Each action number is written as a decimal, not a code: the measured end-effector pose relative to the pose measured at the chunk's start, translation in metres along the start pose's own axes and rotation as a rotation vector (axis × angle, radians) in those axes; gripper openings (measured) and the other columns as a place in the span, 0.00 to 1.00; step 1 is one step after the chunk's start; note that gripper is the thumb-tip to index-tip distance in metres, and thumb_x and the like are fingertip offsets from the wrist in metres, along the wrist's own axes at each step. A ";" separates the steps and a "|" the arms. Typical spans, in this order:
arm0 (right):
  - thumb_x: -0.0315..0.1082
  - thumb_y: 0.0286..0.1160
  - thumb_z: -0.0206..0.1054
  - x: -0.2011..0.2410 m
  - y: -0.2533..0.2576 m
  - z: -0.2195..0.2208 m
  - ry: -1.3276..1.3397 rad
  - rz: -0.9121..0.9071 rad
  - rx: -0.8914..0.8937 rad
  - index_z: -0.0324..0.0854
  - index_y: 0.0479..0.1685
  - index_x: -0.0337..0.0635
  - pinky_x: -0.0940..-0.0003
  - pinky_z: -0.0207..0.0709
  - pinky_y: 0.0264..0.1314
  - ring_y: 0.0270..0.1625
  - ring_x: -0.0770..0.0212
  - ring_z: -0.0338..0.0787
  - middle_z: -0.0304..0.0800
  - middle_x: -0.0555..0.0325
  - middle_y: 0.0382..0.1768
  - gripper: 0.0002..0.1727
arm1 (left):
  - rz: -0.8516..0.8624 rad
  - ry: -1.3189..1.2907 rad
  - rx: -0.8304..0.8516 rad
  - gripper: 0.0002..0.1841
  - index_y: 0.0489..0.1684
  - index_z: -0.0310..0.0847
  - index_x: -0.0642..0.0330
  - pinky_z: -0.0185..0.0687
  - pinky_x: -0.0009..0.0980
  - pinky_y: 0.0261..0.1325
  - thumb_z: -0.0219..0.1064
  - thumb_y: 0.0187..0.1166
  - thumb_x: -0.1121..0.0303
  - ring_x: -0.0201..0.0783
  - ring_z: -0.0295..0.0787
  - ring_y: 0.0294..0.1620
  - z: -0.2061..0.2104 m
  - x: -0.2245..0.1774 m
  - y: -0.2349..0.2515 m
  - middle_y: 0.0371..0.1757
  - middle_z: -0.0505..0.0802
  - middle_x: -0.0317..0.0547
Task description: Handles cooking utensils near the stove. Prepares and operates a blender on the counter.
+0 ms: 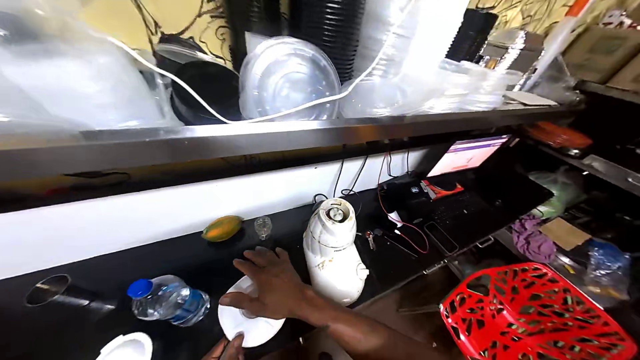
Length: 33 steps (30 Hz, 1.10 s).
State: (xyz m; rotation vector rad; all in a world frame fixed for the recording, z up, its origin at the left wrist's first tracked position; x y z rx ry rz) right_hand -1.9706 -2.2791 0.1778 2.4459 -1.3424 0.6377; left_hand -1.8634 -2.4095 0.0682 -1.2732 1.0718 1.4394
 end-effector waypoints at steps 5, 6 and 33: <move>0.70 0.82 0.50 -0.008 0.001 0.017 0.075 0.015 0.047 0.77 0.81 0.63 0.47 0.81 0.67 0.70 0.55 0.84 0.87 0.59 0.67 0.36 | -0.022 0.048 -0.088 0.15 0.17 0.83 0.49 0.78 0.23 0.21 0.67 0.76 0.57 0.22 0.77 0.13 -0.001 0.000 -0.001 0.12 0.82 0.24; 0.69 0.83 0.49 -0.007 0.002 0.019 0.089 0.020 0.057 0.76 0.81 0.63 0.48 0.81 0.66 0.69 0.55 0.85 0.87 0.59 0.66 0.35 | -0.025 0.024 -0.104 0.15 0.16 0.84 0.49 0.77 0.23 0.20 0.69 0.74 0.56 0.22 0.76 0.12 -0.003 0.001 -0.001 0.12 0.82 0.24; 0.73 0.82 0.39 -0.218 0.002 -0.135 -0.195 0.398 -0.122 0.76 0.81 0.57 0.32 0.75 0.67 0.73 0.42 0.83 0.85 0.50 0.72 0.42 | 0.066 -0.133 -0.162 0.20 0.15 0.82 0.50 0.74 0.22 0.17 0.58 0.85 0.65 0.25 0.73 0.09 0.000 -0.033 -0.015 0.08 0.80 0.29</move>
Point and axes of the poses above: each hand's wrist, its own y-axis towards the middle knuckle, its own z-axis out of the palm, x = y × z, the point moved 9 cm from there along y, towards the middle knuckle
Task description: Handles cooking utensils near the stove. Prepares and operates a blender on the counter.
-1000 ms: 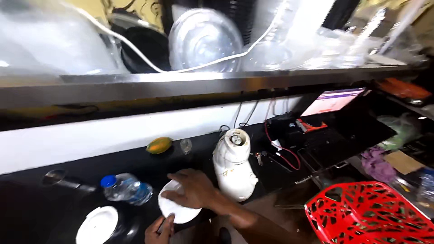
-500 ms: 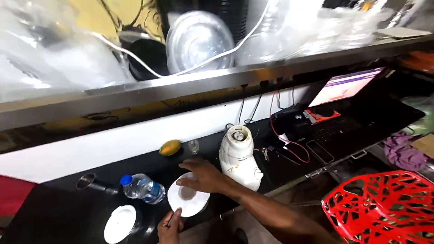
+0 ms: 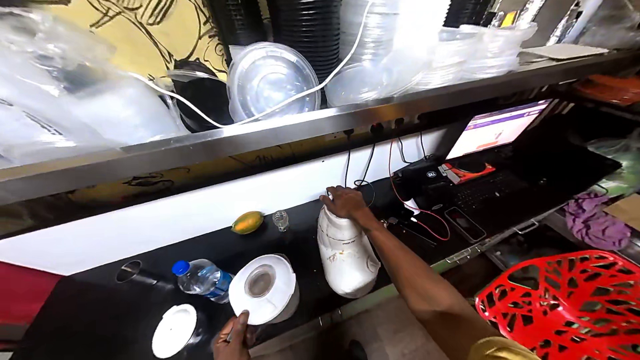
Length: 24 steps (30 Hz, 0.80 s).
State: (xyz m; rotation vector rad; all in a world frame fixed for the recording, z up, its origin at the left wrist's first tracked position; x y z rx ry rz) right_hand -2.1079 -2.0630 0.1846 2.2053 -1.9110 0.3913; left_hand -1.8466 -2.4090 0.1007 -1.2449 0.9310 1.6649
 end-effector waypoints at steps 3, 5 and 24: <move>0.65 0.87 0.39 0.003 -0.016 -0.002 0.031 0.005 -0.019 0.74 0.84 0.57 0.31 0.75 0.68 0.73 0.41 0.83 0.85 0.49 0.72 0.37 | 0.011 -0.024 0.083 0.20 0.15 0.83 0.44 0.73 0.21 0.16 0.59 0.85 0.63 0.23 0.73 0.09 0.024 -0.053 0.005 0.08 0.81 0.27; 0.63 0.89 0.38 0.009 -0.029 -0.005 0.052 0.009 -0.020 0.69 0.88 0.56 0.33 0.75 0.69 0.74 0.42 0.83 0.84 0.49 0.73 0.36 | 0.012 0.004 0.138 0.20 0.14 0.83 0.43 0.73 0.21 0.17 0.62 0.84 0.59 0.22 0.73 0.09 0.049 -0.095 0.011 0.08 0.80 0.26; 0.43 0.88 0.56 -0.010 -0.091 -0.189 1.213 -0.484 -0.209 0.69 0.85 0.42 0.54 0.83 0.70 0.69 0.53 0.87 0.83 0.47 0.73 0.29 | 0.041 0.095 0.353 0.29 0.10 0.77 0.54 0.68 0.26 0.15 0.71 0.77 0.41 0.32 0.67 0.09 0.305 -0.147 0.083 0.09 0.75 0.38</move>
Point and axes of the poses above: each hand's wrist, its own y-axis towards the middle knuckle, its own z-axis out of the palm, x = y × z, the point moved 9 cm from there along y, towards the middle knuckle
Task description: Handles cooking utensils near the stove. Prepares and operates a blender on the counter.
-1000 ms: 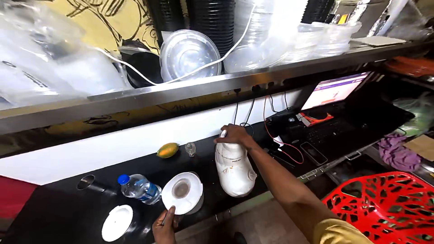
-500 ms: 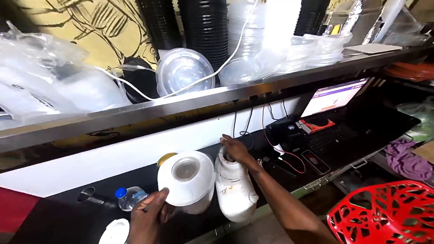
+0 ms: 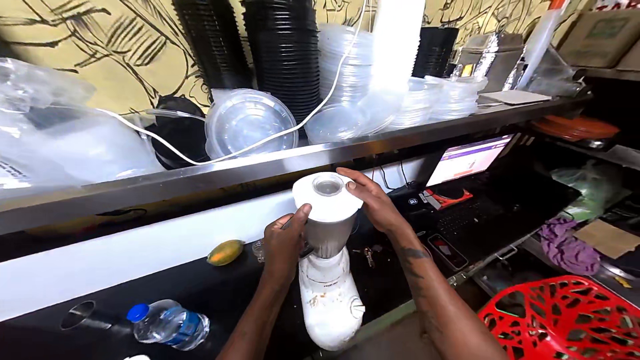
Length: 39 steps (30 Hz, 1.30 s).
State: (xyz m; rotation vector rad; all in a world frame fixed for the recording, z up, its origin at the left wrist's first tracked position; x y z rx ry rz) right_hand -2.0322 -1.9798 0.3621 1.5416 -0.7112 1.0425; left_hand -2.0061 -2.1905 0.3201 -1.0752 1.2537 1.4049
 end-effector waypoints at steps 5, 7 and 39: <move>0.45 0.92 0.49 -0.005 0.014 0.006 -0.025 0.005 0.057 0.70 0.85 0.44 0.55 0.84 0.67 0.69 0.56 0.86 0.81 0.50 0.76 0.28 | -0.025 -0.005 -0.015 0.29 0.12 0.78 0.53 0.66 0.25 0.15 0.69 0.78 0.41 0.30 0.66 0.09 -0.007 0.002 0.008 0.09 0.74 0.36; 0.44 0.92 0.49 -0.009 0.017 0.009 -0.024 -0.001 0.057 0.70 0.85 0.43 0.55 0.84 0.67 0.68 0.55 0.87 0.82 0.49 0.74 0.28 | -0.025 0.014 0.006 0.30 0.11 0.76 0.52 0.66 0.26 0.17 0.68 0.79 0.39 0.30 0.66 0.10 -0.010 0.005 0.013 0.10 0.73 0.35; 0.68 0.80 0.56 0.040 -0.032 0.034 -1.145 -0.015 -0.306 0.74 0.78 0.42 0.43 0.68 0.82 0.88 0.45 0.66 0.59 0.47 0.90 0.41 | -0.063 0.000 0.341 0.19 0.59 0.85 0.66 0.86 0.37 0.61 0.52 0.92 0.61 0.34 0.90 0.53 0.037 0.041 0.154 0.51 0.93 0.47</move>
Point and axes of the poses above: each hand's wrist, its own y-axis towards the middle knuckle, its own z-axis out of the palm, x = y × z, the point moved 9 cm from there along y, towards the middle knuckle
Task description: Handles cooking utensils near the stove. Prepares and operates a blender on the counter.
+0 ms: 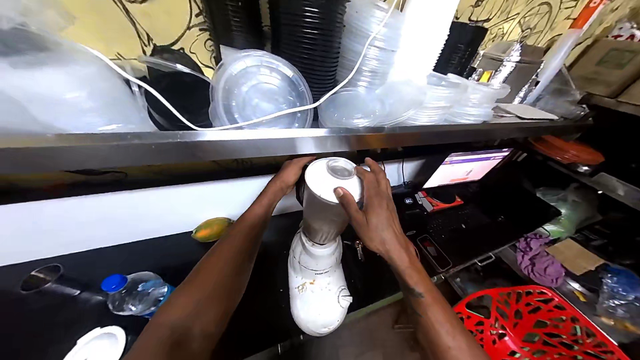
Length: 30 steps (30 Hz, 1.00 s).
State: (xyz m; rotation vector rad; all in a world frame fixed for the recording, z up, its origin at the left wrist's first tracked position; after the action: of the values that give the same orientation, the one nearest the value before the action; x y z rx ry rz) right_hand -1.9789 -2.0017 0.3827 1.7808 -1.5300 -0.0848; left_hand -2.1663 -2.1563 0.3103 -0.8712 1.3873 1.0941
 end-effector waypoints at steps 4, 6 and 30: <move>0.64 0.84 0.53 0.003 -0.003 0.012 0.101 -0.116 0.043 0.57 0.92 0.44 0.44 0.69 0.83 0.87 0.52 0.68 0.61 0.51 0.90 0.44 | 0.091 -0.042 -0.128 0.20 0.52 0.85 0.66 0.86 0.34 0.57 0.48 0.92 0.62 0.29 0.88 0.47 -0.010 0.005 -0.011 0.45 0.92 0.43; 0.64 0.85 0.52 0.009 -0.006 0.014 0.130 -0.154 0.019 0.50 0.96 0.49 0.47 0.78 0.76 0.84 0.55 0.74 0.61 0.52 0.90 0.44 | 0.162 -0.053 -0.168 0.19 0.43 0.85 0.61 0.86 0.27 0.50 0.47 0.91 0.63 0.23 0.87 0.40 -0.016 0.000 -0.018 0.36 0.91 0.34; 0.61 0.53 0.84 0.038 -0.001 0.024 0.137 -0.386 -0.105 0.87 0.59 0.45 0.50 0.70 0.86 0.87 0.46 0.67 0.74 0.47 0.81 0.37 | 0.211 -0.071 -0.200 0.20 0.19 0.80 0.51 0.81 0.19 0.31 0.49 0.86 0.71 0.18 0.80 0.22 -0.017 -0.011 -0.021 0.18 0.84 0.25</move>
State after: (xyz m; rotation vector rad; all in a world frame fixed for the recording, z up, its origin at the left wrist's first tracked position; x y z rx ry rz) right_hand -1.9794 -2.0466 0.3814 1.9323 -1.0526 -0.2236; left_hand -2.1508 -2.1794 0.3174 -0.8323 1.3490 1.4312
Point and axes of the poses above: each hand's wrist, its own y-axis towards the middle knuckle, its own z-axis out of the palm, x = y × z, the point moved 9 cm from there along y, towards the middle knuckle
